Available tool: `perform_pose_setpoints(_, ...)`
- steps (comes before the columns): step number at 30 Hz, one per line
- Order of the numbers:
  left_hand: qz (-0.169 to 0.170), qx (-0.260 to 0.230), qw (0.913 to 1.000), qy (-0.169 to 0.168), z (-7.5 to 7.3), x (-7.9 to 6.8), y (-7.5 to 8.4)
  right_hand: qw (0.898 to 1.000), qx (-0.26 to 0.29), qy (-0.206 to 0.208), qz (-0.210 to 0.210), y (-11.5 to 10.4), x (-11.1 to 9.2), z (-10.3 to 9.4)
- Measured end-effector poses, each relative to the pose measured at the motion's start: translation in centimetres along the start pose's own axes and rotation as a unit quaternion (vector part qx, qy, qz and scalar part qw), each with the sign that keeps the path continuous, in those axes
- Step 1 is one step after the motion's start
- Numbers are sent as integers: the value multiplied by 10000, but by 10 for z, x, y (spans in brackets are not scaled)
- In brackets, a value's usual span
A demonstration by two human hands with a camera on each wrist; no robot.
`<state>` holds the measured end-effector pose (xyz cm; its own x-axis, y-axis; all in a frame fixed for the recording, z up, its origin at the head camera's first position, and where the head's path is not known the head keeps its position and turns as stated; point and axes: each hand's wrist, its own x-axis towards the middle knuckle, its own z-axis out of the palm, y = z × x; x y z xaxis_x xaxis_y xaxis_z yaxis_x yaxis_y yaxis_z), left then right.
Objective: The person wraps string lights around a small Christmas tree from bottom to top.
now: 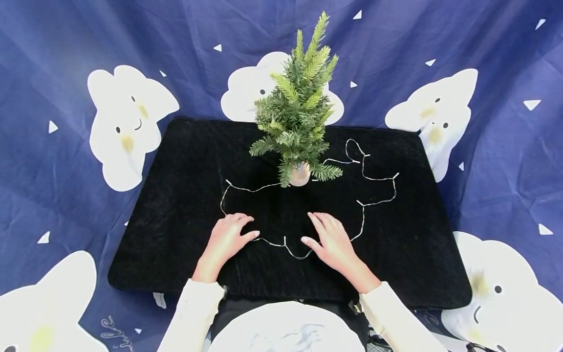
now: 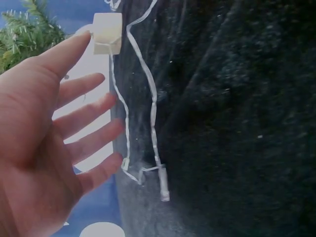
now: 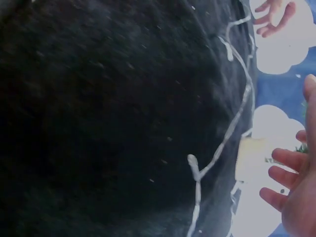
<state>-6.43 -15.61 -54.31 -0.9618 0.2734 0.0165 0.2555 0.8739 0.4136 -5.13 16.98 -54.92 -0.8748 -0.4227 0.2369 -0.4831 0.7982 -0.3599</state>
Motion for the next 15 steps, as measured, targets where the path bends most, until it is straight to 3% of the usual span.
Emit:
perform_pose_setpoints(7, 201, -24, 9997, -101, 7, -8, -1, 9988, -33, -380, -291, -2, -9, 10)
perform_pose_setpoints(15, 276, -67, 9995, -132, 14, -12, -5, 9974, -109, -432, -562, 2, -16, 16)
